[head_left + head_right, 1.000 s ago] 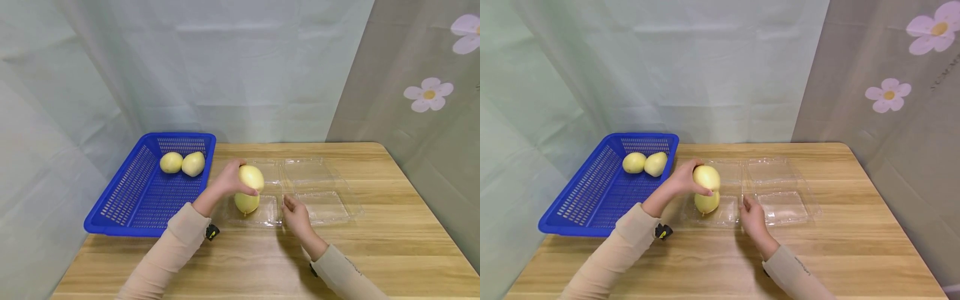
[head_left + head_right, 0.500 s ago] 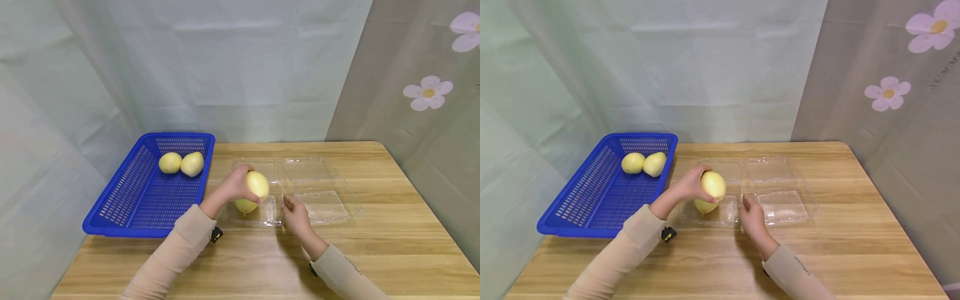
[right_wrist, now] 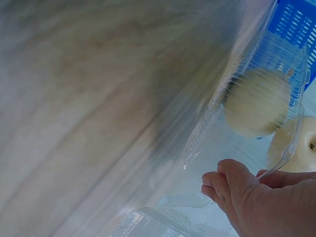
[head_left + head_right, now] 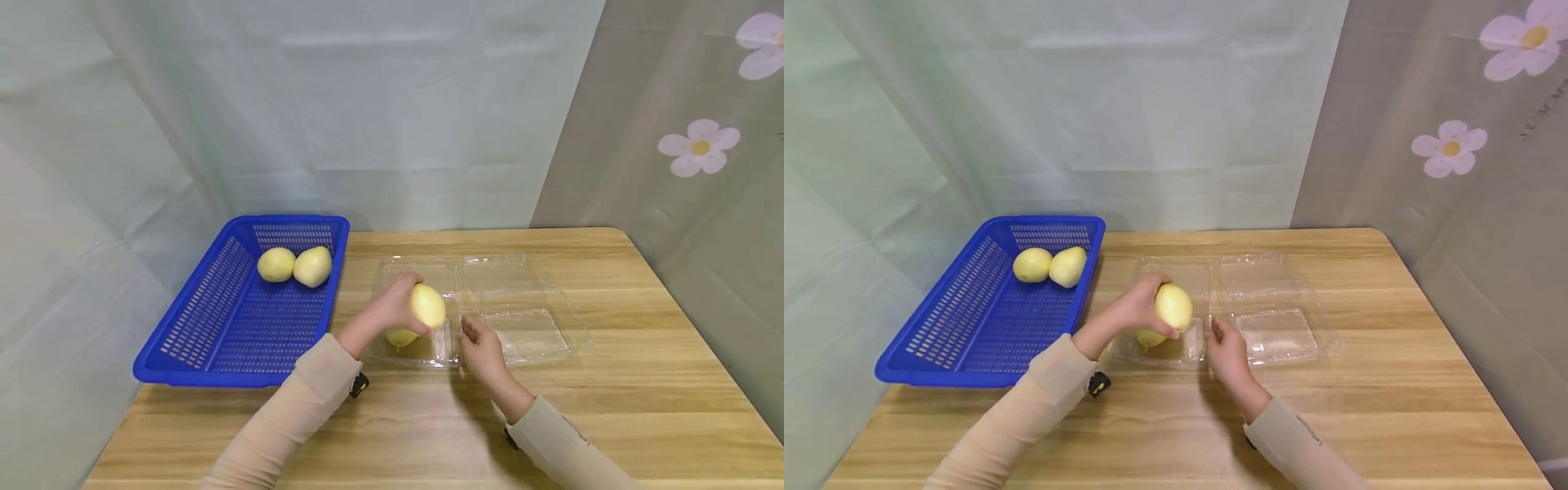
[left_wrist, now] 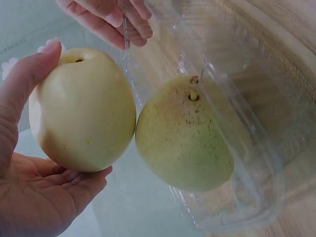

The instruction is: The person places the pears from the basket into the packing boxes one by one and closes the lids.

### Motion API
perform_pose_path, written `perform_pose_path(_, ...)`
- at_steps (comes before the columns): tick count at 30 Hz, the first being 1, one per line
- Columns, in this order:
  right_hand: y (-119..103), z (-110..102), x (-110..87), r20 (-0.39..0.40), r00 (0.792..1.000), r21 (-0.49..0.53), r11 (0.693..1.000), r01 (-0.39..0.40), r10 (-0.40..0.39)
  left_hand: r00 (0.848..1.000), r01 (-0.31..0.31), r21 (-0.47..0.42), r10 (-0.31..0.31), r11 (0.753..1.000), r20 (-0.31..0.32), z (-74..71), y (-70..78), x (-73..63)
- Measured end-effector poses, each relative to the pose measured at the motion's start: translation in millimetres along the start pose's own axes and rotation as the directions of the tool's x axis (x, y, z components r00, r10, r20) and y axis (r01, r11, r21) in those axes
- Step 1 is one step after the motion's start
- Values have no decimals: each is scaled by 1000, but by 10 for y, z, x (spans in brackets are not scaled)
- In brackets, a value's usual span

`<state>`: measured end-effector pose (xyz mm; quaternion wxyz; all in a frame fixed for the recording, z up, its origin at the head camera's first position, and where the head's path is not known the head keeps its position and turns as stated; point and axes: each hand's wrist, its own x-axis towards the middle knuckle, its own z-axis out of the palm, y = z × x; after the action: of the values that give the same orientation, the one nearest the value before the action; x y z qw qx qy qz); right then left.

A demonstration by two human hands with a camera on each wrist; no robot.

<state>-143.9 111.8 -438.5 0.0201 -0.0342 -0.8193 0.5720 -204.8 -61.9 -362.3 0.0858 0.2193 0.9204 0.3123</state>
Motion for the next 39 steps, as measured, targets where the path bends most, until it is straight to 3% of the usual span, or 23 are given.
perform_pose_path(6,1,22,20,4,1000,6,1000,-5,5,999,-21,-34,23,999,39,55,-1,21)
perform_pose_path(18,21,10,21,-3,1000,-8,1000,-4,4,996,-37,-11,38,999,80,178,33,70)
perform_pose_path(39,1,1,3,-8,1000,-13,1000,12,-12,987,-52,93,37,994,155,321,40,152)
